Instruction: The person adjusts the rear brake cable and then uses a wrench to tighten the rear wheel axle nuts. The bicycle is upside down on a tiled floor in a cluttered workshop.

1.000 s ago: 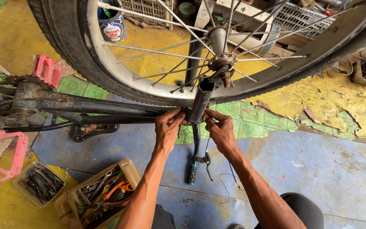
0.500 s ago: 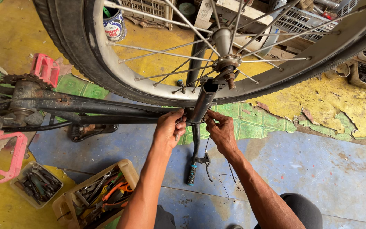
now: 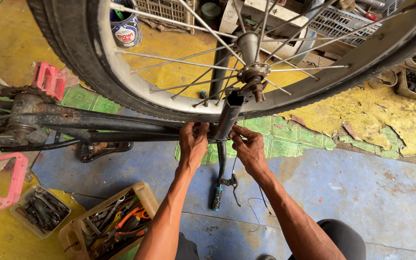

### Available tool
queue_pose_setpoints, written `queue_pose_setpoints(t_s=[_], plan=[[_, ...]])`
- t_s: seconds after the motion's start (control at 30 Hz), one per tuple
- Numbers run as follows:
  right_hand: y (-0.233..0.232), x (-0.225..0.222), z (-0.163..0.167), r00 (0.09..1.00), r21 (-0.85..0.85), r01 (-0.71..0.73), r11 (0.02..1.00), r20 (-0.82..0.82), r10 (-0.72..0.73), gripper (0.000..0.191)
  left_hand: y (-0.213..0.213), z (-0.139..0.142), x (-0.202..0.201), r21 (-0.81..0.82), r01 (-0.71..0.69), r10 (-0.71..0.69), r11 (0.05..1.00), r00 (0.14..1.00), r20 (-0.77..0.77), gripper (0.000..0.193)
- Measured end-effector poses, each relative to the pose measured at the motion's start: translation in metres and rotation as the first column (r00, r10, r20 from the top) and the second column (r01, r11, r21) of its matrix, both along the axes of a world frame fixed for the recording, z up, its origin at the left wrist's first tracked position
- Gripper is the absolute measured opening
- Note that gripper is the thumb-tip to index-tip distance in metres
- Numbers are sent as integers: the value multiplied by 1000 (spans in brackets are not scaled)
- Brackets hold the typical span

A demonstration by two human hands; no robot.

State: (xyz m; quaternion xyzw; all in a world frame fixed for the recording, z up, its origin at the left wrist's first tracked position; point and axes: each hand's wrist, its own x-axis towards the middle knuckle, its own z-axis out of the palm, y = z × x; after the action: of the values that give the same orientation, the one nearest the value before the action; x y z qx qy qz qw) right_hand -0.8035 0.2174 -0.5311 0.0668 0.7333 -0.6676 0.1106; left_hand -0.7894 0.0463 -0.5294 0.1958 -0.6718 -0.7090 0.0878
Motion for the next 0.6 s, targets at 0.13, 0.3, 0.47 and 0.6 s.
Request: queue_pose_setpoints(t_s=[0.13, 0.3, 0.47, 0.6], plan=[[2, -3, -8, 999, -14, -9, 1000, -43, 8, 30, -12, -25, -13, -364, 116, -122, 924, 993, 5, 29], [5, -9, -10, 999, -19, -22, 1000, -45, 21, 31, -14, -28, -22, -449, 117, -158, 886, 986, -57, 36], [6, -7, -9, 995, -18, -38, 999, -91, 36, 31, -6, -15, -25, -50, 133, -108, 990, 932, 347, 49], [6, -5, -7, 1000, 7, -15, 1000, -9, 15, 33, -1, -20, -20, -404, 63, -55, 913, 998, 31, 39]])
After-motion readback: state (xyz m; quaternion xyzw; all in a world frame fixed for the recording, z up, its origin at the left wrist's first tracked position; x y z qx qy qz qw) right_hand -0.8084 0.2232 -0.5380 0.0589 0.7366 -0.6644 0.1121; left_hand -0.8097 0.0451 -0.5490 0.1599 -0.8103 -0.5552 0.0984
